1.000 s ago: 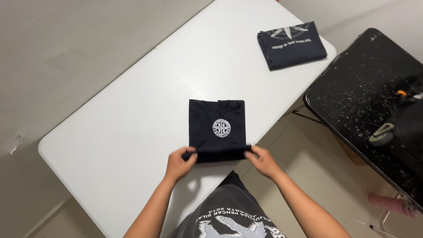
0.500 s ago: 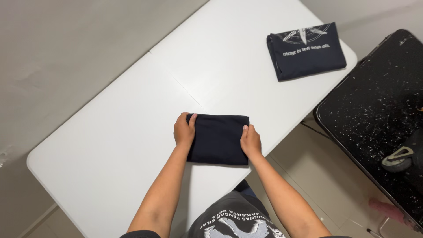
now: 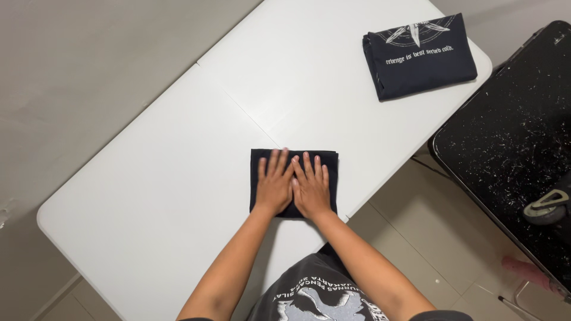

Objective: The person folds a black t-shirt on a white table and places it into a suitcase with other clothes.

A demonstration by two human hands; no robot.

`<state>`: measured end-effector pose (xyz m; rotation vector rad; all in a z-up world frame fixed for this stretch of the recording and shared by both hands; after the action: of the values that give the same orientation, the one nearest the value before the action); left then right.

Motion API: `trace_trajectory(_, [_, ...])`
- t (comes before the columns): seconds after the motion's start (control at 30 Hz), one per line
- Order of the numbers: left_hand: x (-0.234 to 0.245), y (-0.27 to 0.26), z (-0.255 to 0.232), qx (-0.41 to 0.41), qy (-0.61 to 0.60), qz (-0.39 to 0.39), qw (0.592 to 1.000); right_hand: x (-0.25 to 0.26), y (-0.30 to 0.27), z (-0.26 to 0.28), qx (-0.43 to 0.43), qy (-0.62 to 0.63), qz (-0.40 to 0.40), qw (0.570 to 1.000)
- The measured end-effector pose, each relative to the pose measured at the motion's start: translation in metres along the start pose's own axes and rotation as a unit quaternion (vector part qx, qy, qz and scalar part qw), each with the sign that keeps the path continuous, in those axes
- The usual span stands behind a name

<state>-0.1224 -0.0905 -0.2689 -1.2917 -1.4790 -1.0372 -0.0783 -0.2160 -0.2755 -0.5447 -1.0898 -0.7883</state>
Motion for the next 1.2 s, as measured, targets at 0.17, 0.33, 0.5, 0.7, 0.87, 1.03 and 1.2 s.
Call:
trace_trajectory(0.17, [0.002, 0.012, 0.04, 0.099, 0.017, 0.022, 0.995, -0.004, 0.01, -0.023, -0.109, -0.039, 0.045, 0.992])
trace_trajectory(0.33, [0.012, -0.018, 0.062, 0.209, -0.009, -0.067, 0.976, -0.006, -0.002, -0.045, -0.174, -0.068, 0.005, 0.982])
trace_trajectory(0.5, [0.024, -0.089, 0.043, 0.299, -0.139, -0.099, 0.939, 0.014, -0.069, -0.046, -0.266, 0.042, -0.06, 0.961])
trace_trajectory(0.7, [-0.007, -0.132, 0.03, 0.33, -0.302, -0.063, 0.892, -0.009, -0.119, -0.05, -0.309, 0.151, -0.099, 0.934])
trace_trajectory(0.87, [-0.04, -0.12, 0.013, 0.316, -0.313, -0.03, 0.895, -0.028, -0.122, -0.104, -0.283, 0.17, -0.223, 0.917])
trace_trajectory(1.03, [-0.056, -0.087, -0.034, 0.292, -0.29, -0.02, 0.911, -0.012, -0.126, -0.184, -0.326, 0.216, -0.208, 0.897])
trace_trajectory(1.2, [-0.076, -0.031, -0.069, 0.307, -0.319, -0.075, 0.894, 0.016, -0.115, -0.232, -0.384, 0.314, -0.201, 0.845])
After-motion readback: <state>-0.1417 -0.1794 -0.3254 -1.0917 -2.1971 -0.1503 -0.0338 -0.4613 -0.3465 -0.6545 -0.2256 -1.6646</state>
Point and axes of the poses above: each hand's wrist, its own y-axis towards the middle knuckle, its own x-axis out of the back of the hand, z = x × y, the point moved 3 cm from there along y, towards the middle knuckle, and after that the axes turned 1 degree about -x, right-handed, at the moved point
